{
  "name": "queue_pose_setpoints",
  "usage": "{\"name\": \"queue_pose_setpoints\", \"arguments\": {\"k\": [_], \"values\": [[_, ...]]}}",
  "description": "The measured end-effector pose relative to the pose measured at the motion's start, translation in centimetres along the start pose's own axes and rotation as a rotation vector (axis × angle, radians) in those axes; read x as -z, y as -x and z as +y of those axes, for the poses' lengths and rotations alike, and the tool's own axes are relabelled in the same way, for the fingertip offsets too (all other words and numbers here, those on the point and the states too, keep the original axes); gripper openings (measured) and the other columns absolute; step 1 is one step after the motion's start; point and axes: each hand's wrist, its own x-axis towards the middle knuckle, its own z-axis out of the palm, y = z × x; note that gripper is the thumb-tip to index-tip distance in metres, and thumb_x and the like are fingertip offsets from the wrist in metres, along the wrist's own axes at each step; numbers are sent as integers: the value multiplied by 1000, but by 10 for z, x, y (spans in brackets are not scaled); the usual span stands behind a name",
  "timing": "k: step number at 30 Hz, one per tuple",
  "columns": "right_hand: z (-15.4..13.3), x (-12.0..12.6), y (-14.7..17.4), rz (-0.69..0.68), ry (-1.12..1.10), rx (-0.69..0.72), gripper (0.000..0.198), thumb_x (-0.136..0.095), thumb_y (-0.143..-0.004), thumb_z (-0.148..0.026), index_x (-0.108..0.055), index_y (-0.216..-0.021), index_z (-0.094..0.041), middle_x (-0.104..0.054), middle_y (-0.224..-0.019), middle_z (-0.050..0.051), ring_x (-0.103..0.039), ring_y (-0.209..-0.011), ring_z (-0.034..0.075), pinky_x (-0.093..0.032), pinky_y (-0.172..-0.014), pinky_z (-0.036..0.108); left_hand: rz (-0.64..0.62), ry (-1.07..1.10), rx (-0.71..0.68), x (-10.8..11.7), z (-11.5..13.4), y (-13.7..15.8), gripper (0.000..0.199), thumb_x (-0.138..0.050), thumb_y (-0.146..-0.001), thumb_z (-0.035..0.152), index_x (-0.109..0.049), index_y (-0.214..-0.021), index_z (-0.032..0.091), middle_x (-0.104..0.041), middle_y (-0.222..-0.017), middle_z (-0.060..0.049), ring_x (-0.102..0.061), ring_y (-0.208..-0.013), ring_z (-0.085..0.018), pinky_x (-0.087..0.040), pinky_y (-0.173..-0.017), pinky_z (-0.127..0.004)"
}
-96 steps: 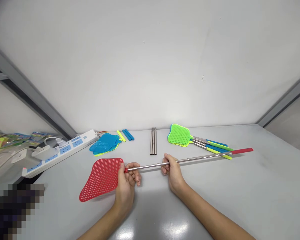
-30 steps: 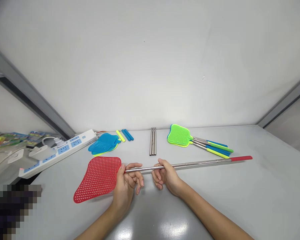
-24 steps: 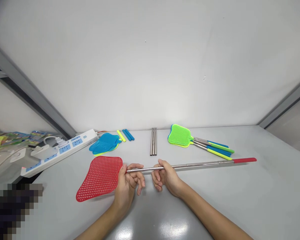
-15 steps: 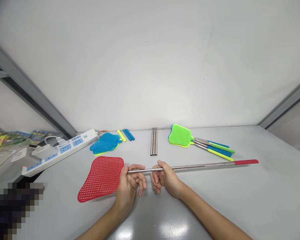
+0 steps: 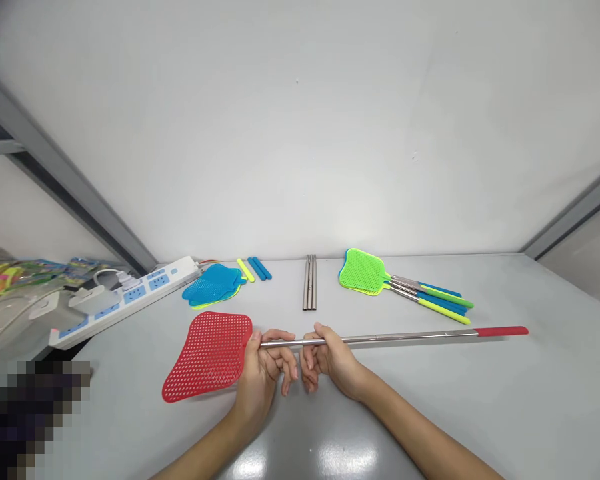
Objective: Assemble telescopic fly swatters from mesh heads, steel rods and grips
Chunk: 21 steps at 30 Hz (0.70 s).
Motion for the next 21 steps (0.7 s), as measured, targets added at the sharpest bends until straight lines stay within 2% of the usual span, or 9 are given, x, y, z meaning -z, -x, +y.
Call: {"name": "queue_pose_setpoints", "arguments": {"k": [12,16,21], "values": [[0,-3,-1,-25,50,-56,51,-21,-80,-50,-45,-52,-14,-53,-46,3,-52,-40,13,-35,-41,23,-51,58,11,-3,-1,1,47,-20,-82,46,-53,-83,12,-57,-44,-2,-46,-30,-13,-34,-36,-24],[-3,0,0,-44,58,-81,51,-21,-80,-51,-45,-54,-14,-55,-49,4,-53,-44,14,-36,-43,24,-35,45,18,-4,-2,0,48,-21,-81,48,-53,-86,12,-57,-44,-2,-45,-30,-13,-33,-34,-24],[-9,3,1,17,125,-89,53,-22,-80,-49,-50,-56,-12,-53,-50,5,-52,-48,13,-38,-48,25,8,-17,19,-4,-3,-1,49,-24,-80,49,-54,-87,11,-55,-43,-3,-51,-38,-16,-31,-32,-21]]}}
